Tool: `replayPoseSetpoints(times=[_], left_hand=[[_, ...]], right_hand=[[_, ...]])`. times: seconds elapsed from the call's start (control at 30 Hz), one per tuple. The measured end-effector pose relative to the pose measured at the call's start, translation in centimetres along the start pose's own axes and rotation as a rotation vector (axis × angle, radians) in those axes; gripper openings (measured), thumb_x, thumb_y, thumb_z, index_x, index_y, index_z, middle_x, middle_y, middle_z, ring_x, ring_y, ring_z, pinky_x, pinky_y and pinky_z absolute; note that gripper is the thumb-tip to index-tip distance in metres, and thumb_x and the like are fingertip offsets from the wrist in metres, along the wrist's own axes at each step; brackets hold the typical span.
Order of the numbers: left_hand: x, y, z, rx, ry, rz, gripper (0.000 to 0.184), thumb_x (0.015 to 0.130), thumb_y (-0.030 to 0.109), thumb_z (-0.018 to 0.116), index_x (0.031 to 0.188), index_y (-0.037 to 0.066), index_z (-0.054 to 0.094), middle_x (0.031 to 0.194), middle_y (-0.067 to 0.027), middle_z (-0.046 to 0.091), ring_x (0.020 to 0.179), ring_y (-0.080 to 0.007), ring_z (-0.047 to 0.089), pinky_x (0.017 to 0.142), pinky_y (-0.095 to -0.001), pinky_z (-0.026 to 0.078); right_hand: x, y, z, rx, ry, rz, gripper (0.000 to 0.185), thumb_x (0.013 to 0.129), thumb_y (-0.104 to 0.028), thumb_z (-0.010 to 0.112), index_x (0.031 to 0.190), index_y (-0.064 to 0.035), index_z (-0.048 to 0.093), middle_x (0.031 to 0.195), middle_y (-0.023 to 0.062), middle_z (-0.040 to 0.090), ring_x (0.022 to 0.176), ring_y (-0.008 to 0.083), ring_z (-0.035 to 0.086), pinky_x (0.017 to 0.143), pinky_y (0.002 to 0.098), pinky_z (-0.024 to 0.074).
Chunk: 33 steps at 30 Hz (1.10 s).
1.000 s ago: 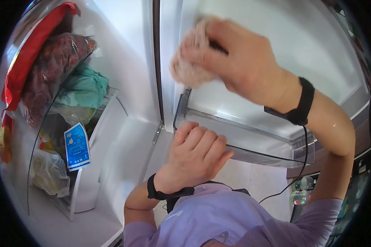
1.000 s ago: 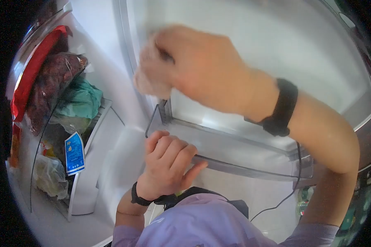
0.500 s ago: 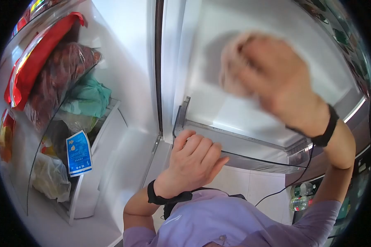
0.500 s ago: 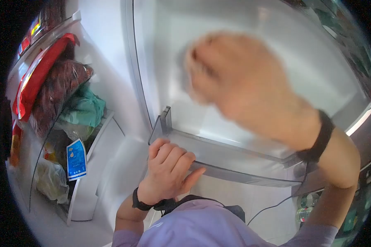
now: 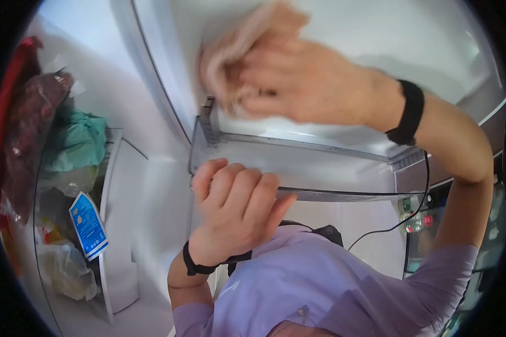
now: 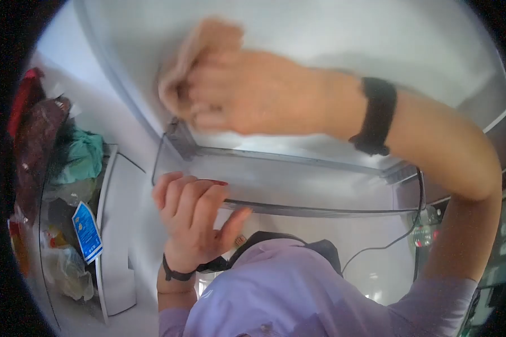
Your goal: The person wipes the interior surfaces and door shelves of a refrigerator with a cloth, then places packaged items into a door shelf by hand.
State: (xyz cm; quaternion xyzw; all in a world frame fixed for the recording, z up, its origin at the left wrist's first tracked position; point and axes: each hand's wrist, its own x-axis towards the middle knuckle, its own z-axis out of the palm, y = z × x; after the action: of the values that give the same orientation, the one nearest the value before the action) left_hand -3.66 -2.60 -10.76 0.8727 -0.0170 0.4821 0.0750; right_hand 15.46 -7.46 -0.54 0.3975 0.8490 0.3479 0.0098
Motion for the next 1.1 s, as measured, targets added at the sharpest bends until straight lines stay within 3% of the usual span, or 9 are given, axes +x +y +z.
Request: replayPoseSetpoints(times=[0.23,0.47,0.57,0.77,0.87,1.0,1.1], left_hand=[[-0.1,0.1,-0.2,0.014,-0.074,-0.034,0.030,0.072,0.033,0.069,0.085,0.010,0.055,0.080,-0.0031,0.057,0.076,-0.0214,0.052,0.083,-0.0404,0.036],[0.1,0.0,0.1,0.038,-0.102,-0.032,0.030,0.072,0.035,0.070,0.083,0.011,0.056,0.079,-0.0022,0.056,0.076,-0.0219,0.052,0.084,-0.0418,0.036],[0.2,-0.1,0.5,0.062,-0.053,0.015,0.023,0.071,0.027,0.067,0.083,0.009,0.059,0.079,-0.0038,0.056,0.075,-0.0202,0.051,0.076,-0.0377,0.040],[0.6,0.4,1.1,0.068,-0.106,-0.038,0.027,0.073,0.029,0.070,0.087,0.011,0.056,0.080,-0.0026,0.057,0.076,-0.0214,0.052,0.083,-0.0408,0.037],[1.1,0.6,1.7,0.090,-0.113,-0.027,0.027,0.073,0.027,0.070,0.089,0.010,0.056,0.081,-0.0032,0.057,0.075,-0.0214,0.051,0.082,-0.0397,0.036],[1.6,1.0,2.5,0.106,-0.082,-0.026,0.026,0.073,0.025,0.069,0.088,0.008,0.056,0.079,-0.0045,0.056,0.075,-0.0226,0.051,0.081,-0.0394,0.036],[1.8,1.0,2.7,0.123,-0.078,-0.019,0.026,0.073,0.024,0.069,0.088,0.007,0.057,0.078,-0.0056,0.054,0.075,-0.0237,0.051,0.081,-0.0395,0.037]], right_hand=[[-3.9,-3.3,3.0,0.115,-0.179,-0.058,0.015,0.067,-0.018,0.056,0.080,-0.0102,0.058,0.108,0.0046,0.060,0.102,0.0222,0.052,0.093,0.0311,0.0403],[-9.2,-3.4,-1.0,0.093,-0.395,-0.050,0.015,0.066,-0.016,0.057,0.081,-0.0133,0.061,0.102,-0.0007,0.057,0.103,0.0197,0.052,0.098,0.0317,0.0366],[-11.5,-3.1,-3.4,0.070,-0.485,-0.054,0.017,0.064,-0.015,0.059,0.081,-0.0135,0.061,0.101,-0.0011,0.057,0.102,0.0191,0.052,0.099,0.0329,0.0363],[-16.4,-2.3,-8.4,0.005,-0.788,-0.067,0.024,0.061,-0.015,0.060,0.086,-0.0128,0.063,0.099,0.0025,0.057,0.099,0.0208,0.053,0.096,0.0383,0.0396],[-16.4,-2.0,-9.1,0.012,-0.765,0.101,0.020,0.063,-0.011,0.057,0.083,-0.0081,0.060,0.098,0.0062,0.055,0.097,0.0245,0.052,0.096,0.0387,0.0414],[-11.8,-0.8,-9.3,-0.102,-0.384,0.108,0.031,0.062,-0.014,0.060,0.092,-0.0059,0.062,0.091,0.0080,0.057,0.094,0.0262,0.054,0.083,0.0361,0.0460],[-6.3,1.4,-8.0,-0.082,-0.039,0.147,0.026,0.066,-0.012,0.059,0.091,-0.0046,0.060,0.088,0.0076,0.056,0.089,0.0257,0.054,0.079,0.0342,0.0461]])
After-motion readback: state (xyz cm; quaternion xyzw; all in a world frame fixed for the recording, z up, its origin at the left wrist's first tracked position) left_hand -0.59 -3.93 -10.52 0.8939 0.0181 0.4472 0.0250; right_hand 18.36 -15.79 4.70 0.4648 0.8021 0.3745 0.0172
